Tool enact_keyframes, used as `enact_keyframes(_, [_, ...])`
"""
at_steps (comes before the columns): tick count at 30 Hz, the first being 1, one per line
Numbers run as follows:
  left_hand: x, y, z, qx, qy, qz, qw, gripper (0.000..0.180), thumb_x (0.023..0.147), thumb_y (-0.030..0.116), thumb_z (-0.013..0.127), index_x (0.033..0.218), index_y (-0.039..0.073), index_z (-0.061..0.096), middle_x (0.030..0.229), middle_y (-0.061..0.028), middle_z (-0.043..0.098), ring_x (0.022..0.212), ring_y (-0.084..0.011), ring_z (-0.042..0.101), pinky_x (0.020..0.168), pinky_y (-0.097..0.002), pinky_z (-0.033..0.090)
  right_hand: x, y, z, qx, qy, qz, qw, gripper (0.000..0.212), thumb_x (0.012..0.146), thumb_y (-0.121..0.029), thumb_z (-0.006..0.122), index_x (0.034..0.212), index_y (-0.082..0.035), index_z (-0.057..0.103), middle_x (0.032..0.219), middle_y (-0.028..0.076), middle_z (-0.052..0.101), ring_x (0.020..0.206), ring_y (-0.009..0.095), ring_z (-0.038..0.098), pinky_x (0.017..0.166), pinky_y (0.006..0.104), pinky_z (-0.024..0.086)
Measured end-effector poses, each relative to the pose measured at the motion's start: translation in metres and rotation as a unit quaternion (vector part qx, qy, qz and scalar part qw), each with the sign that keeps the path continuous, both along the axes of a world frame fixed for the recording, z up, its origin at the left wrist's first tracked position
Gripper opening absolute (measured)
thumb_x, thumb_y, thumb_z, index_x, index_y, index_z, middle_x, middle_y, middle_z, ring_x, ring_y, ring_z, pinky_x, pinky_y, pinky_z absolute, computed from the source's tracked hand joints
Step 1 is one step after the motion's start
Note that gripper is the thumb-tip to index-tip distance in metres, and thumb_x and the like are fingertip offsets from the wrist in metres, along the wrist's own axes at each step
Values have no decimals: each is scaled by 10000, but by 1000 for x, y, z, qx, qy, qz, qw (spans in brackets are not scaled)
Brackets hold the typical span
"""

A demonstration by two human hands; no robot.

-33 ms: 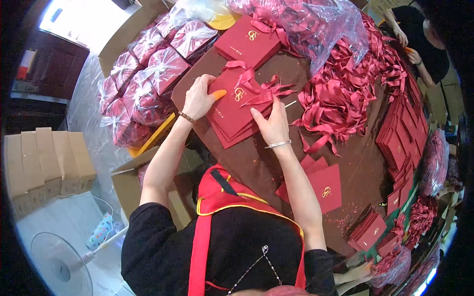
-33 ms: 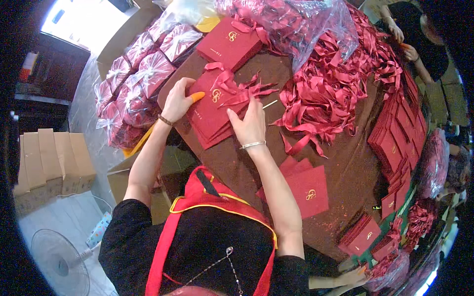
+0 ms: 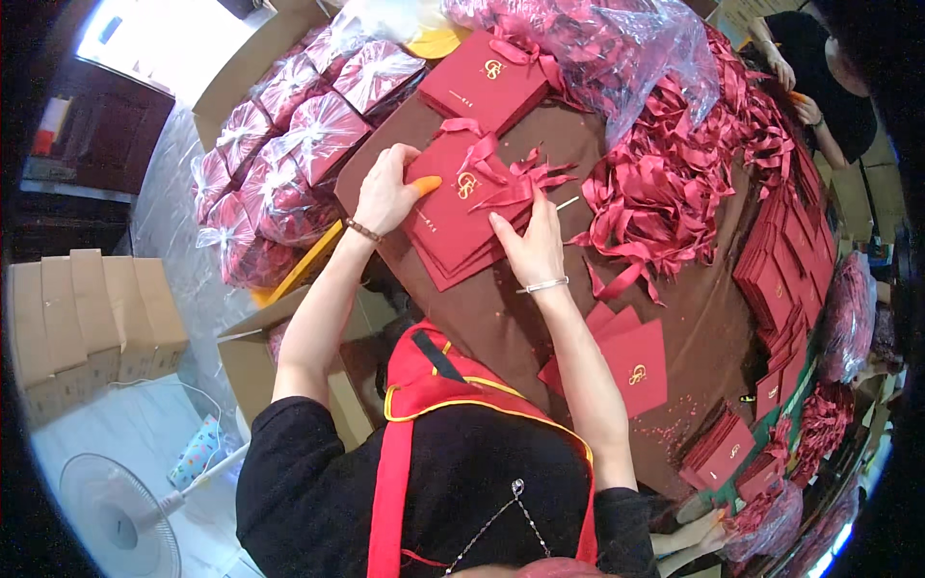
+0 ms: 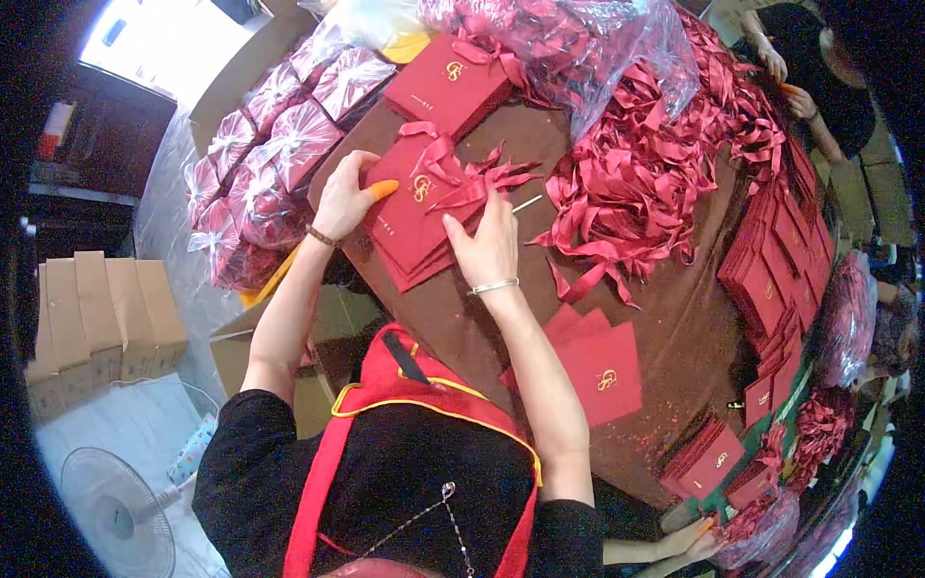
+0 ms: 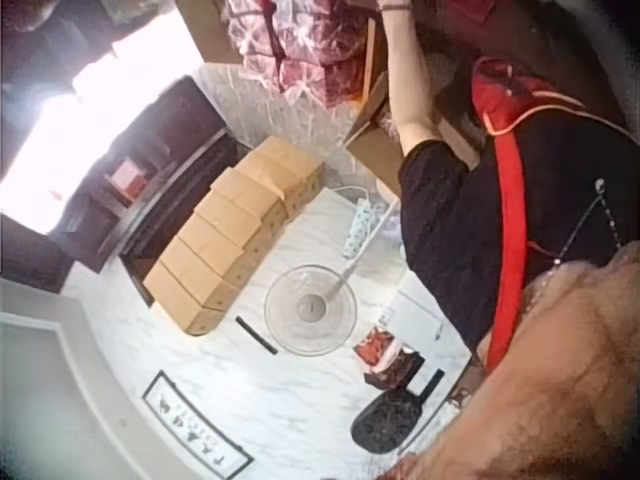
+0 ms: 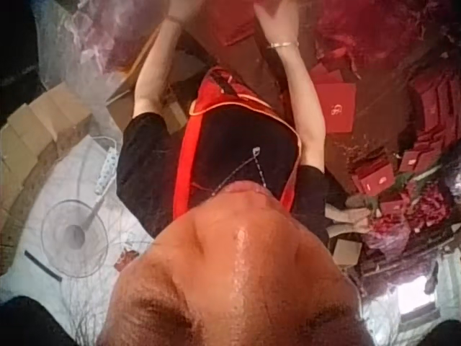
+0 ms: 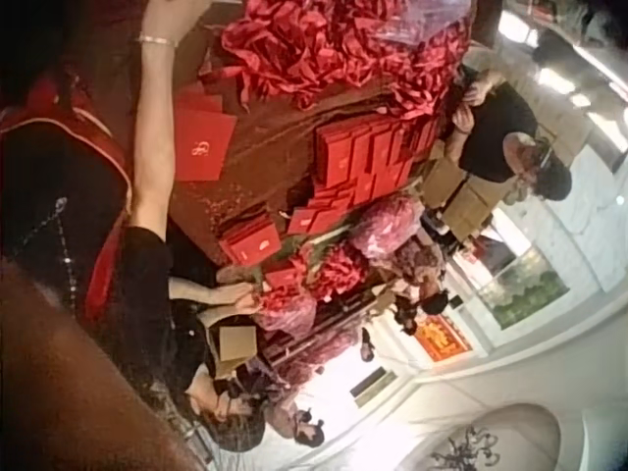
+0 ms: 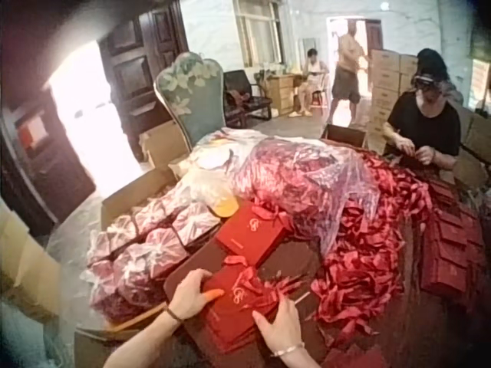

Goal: The person assembles paper gift bags by threading ribbons through the holes to attach handles and stacking the finished bags on the table.

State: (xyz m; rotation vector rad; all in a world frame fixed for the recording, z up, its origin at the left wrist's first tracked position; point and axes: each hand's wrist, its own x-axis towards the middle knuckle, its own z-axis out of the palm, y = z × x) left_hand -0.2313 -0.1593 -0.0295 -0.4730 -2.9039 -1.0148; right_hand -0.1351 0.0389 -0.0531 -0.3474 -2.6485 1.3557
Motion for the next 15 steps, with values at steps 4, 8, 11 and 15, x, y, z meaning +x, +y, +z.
enact_keyframes(4, [12,-6,9,35,16,-4,999,416,710,241,736,1018,37,544,948,-132,568,915,-283,570,796,-359,457,22,-5,3,13,27,-7,1000,726,761,-306,665,1324,14,335,1207,233,465,1109,387,426,943,464,337])
enact_keyframes(8, [26,-2,7,31,-1,-15,999,411,709,218,737,1028,48,542,931,-124,565,905,-285,568,776,-360,457,40,-7,2,23,79,-15,997,728,779,-288,651,1344,15,306,1271,237,423,1185,388,369,991,472,282])
enact_keyframes(11, [30,-1,-3,-51,-27,-10,998,425,712,296,729,1026,69,554,962,-125,571,940,-294,550,813,-377,442,63,-10,-8,-91,59,-55,992,757,791,-289,657,1358,33,272,1356,242,329,1230,383,336,1042,445,247])
enact_keyframes(15, [22,-7,-28,-45,26,-38,998,455,719,286,719,1090,69,570,1001,-150,594,967,-308,558,860,-371,441,80,-31,-14,-540,-1,-36,841,776,812,-90,607,1418,15,133,1381,172,320,1287,261,323,1061,347,255])
